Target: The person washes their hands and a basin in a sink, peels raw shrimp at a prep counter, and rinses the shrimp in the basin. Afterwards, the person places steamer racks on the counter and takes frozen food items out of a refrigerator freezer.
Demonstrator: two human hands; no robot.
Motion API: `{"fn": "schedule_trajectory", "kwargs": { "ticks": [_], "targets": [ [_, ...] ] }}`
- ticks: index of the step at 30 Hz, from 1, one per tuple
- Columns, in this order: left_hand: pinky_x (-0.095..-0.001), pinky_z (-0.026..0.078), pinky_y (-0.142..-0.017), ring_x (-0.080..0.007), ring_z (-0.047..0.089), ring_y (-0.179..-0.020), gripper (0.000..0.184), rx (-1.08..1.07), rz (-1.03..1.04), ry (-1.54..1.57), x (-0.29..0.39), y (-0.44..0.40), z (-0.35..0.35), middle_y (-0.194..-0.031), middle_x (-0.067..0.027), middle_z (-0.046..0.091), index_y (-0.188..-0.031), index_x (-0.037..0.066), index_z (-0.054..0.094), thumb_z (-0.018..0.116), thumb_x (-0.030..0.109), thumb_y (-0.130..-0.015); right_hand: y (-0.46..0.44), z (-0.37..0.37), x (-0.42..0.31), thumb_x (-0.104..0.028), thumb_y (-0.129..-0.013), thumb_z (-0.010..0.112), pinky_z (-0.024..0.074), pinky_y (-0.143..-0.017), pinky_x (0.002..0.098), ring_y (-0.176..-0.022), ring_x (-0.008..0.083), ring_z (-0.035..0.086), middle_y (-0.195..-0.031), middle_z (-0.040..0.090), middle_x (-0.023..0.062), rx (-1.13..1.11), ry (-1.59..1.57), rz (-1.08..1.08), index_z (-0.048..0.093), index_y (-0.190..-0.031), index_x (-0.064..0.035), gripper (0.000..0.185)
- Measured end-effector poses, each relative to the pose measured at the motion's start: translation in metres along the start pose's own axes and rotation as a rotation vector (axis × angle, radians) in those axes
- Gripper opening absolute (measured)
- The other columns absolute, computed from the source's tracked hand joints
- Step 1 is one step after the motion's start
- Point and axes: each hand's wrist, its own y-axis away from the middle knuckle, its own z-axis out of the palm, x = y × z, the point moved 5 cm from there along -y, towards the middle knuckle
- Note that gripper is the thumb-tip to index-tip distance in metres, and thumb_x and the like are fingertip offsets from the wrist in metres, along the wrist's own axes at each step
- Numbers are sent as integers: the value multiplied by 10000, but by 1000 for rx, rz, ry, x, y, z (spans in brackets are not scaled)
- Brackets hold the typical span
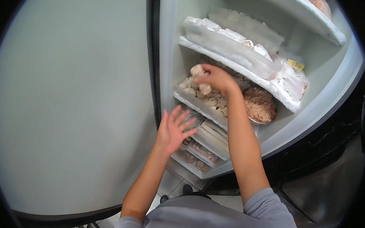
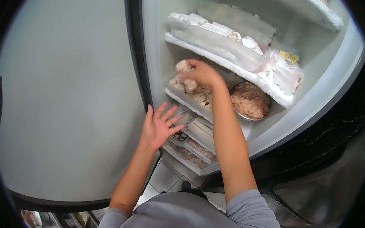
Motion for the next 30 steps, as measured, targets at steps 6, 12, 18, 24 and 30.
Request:
{"fn": "schedule_trajectory", "kwargs": {
  "ticks": [6, 12, 18, 24, 30],
  "targets": [
    [-527, 375, -1070, -346, 465, -1291, 874, 7, 23, 346, -22, -17, -4, -1427, -164, 446, -1432, 86, 394, 408, 759, -874, 88, 122, 14, -205, -729, 782, 424, -1038, 417, -1264, 386, 497, -1451, 403, 233, -28, 614, -211, 590, -1275, -48, 600],
    [-497, 408, -1026, -294, 536, -1221, 712, 138, 6, 353, -54, 3, -59, -1297, -112, 575, -1311, 114, 534, 421, 687, -905, 116, 139, 69, -287, -801, 744, 442, -1009, 415, -1254, 370, 508, -1451, 419, 239, -97, 542, -361, 431, -1445, -89, 743],
    [-443, 577, -665, -380, 613, -1087, 664, -83, -44, 400, -50, 24, -73, -1298, -116, 579, -1403, 213, 469, 389, 663, -921, 103, 101, 48, -249, -879, 687, 466, -957, 352, -1086, 234, 586, -1256, 622, 126, -193, 316, -155, 542, -1353, -61, 530],
    [-390, 570, -555, -378, 640, -1003, 654, 13, -79, 518, -62, 49, -82, -1301, -132, 581, -1383, 211, 483, 405, 661, -914, 19, -8, 37, -268, -902, 663, 466, -953, 350, -1109, 247, 608, -1229, 644, 133, 444, 296, -240, 583, -1274, -29, 450],
    [-373, 567, -532, -396, 628, -1024, 638, 209, -105, 510, -77, 74, -107, -1332, -140, 567, -1380, 228, 483, 420, 656, -911, -75, -96, 59, -391, -887, 642, 290, -1133, 400, -1367, 286, 377, -1441, 434, 173, 792, 873, -426, 479, -1390, -125, 592]
  ]
}}
